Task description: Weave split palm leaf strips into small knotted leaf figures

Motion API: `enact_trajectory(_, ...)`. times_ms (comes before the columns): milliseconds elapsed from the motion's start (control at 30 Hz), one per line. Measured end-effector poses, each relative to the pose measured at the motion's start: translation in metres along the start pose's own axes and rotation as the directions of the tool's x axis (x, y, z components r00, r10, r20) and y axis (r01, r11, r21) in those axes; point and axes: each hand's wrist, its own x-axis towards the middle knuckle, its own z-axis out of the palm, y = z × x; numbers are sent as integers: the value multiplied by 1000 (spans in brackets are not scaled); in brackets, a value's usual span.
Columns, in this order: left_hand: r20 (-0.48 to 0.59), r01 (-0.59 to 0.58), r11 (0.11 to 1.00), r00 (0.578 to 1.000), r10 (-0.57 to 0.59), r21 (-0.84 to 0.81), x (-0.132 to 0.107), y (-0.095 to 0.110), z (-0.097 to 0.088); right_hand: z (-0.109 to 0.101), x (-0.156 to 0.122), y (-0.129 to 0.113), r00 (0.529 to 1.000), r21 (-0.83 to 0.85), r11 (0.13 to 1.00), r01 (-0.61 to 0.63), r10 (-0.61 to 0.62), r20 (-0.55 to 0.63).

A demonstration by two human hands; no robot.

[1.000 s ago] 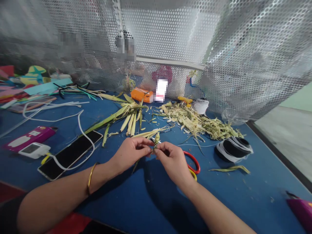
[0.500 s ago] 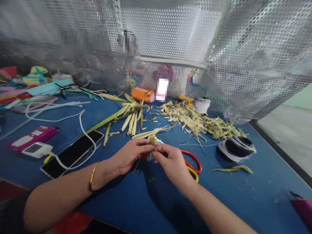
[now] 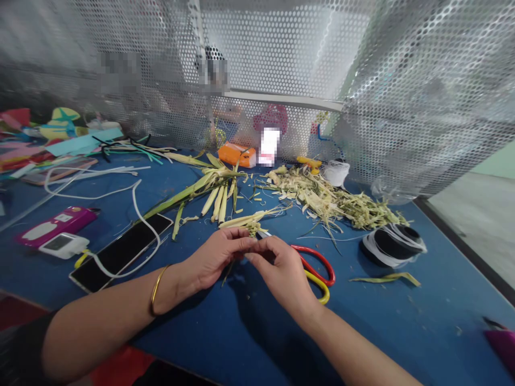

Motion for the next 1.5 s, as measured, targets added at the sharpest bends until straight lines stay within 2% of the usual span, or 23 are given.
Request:
enact_trajectory(167, -2, 21, 997, 1000, -21, 76, -1, 2, 0, 2, 1, 3, 999, 29, 999, -42, 42, -5)
enact_trajectory(367, 40, -68, 987, 997, 63, 143, 0, 4, -2, -5, 3, 0, 996, 140, 988, -60, 49, 79)
enact_trajectory(467, 47, -83, 984, 996, 76, 160, 1, 4, -2, -7, 3, 0, 997, 21, 999, -31, 29, 67)
enact_trajectory(567, 33, -40, 991, 999, 36, 130, 2, 4, -3, -8, 1, 1, 999, -196, 979, 52, -49, 21)
enact_trajectory(633, 25, -9, 995, 1000, 6, 102, 3, 4, -3, -7, 0, 2, 997, -255, 964, 79, -82, 0)
enact_trajectory(733, 2, 0, 996, 1000, 0, 91, 2, 4, -2, -4, 1, 4, 1000, -92, 996, -4, 5, 19)
enact_trajectory(833, -20, -2, 992, 1000, 4, 125, 1, 3, -2, 0, 2, 5, 994, 89, 990, -106, 102, 49)
enact_trajectory(933, -19, -6, 987, 1000, 9, 163, 0, 2, -1, 3, 3, 3, 991, 112, 984, -136, 134, 20)
enact_trajectory(1133, 23, -57, 982, 998, 54, 178, -1, 4, -2, -3, 3, -1, 987, 144, 979, -145, 133, 87)
enact_trajectory(1200, 38, -35, 988, 999, 29, 151, -1, 5, -2, -6, 3, -1, 992, 71, 992, -106, 100, 82)
enact_trajectory(1267, 47, 9, 993, 999, -15, 118, 0, 5, -2, -8, 2, -1, 998, -86, 996, -38, 42, 49)
enact_trajectory(1367, 57, 34, 992, 998, -41, 122, 0, 3, -2, -7, -1, 1, 998, -296, 953, 57, -59, 3)
enact_trajectory(1500, 39, -57, 982, 998, 50, 183, 0, 1, 0, -2, -4, 2, 997, -314, 947, 71, -70, 12)
